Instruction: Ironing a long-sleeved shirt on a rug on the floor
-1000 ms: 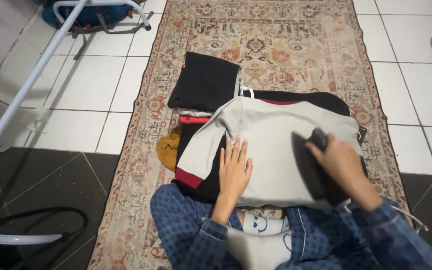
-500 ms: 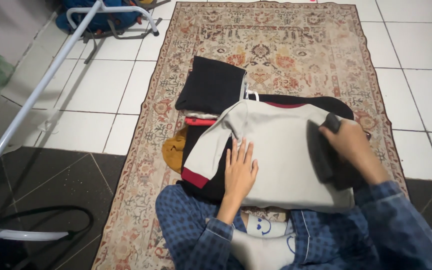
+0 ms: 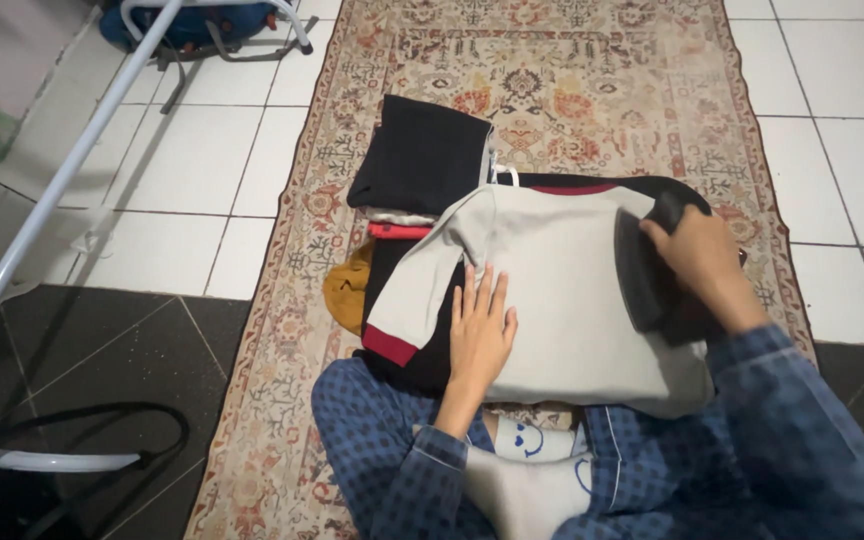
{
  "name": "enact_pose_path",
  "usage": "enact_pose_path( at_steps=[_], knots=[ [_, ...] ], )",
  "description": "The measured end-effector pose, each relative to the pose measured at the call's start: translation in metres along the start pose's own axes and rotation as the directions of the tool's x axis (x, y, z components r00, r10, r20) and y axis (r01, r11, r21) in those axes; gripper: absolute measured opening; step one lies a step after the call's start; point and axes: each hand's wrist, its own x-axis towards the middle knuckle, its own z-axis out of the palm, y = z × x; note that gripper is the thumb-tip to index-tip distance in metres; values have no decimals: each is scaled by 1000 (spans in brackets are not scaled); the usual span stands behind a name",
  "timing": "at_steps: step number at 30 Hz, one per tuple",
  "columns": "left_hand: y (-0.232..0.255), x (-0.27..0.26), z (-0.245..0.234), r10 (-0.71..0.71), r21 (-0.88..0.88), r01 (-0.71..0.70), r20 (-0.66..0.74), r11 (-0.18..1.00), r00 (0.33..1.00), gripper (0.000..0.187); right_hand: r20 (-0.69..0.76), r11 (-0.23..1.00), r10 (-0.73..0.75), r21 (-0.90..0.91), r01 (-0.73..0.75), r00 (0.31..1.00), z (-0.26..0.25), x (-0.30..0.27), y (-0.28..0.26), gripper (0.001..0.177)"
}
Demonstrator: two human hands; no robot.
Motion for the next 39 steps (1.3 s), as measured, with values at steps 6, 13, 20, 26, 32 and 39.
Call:
enact_pose_path(
  at_steps=[6, 13, 20, 26, 32, 39],
  knots=[
    [1, 3, -1, 7, 3, -7, -52, 1000, 999, 55, 26, 997, 71, 4, -71, 997, 2, 32, -1, 69],
    [-2, 2, 2, -101, -183, 84, -86, 980, 991, 47, 150, 993, -68, 102, 53, 986, -27, -63, -34, 61],
    [-8, 0, 8, -162, -213, 133, -123, 968, 979, 45, 359, 974, -227, 64, 219, 905, -38, -132, -72, 49],
    [-6, -1, 8, -140, -169, 119, -116, 978, 983, 46, 193, 931, -355, -19, 365, 915, -15, -76, -82, 55],
    [-3, 1, 3, -108, -116, 96, -99, 989, 989, 45, -2, 959, -285, 2, 285, 959, 0, -3, -87, 56],
    [-3, 3, -2, -158, -230, 130, -107, 964, 982, 44, 167, 941, -326, 152, 303, 930, -16, -48, -95, 50]
  ],
)
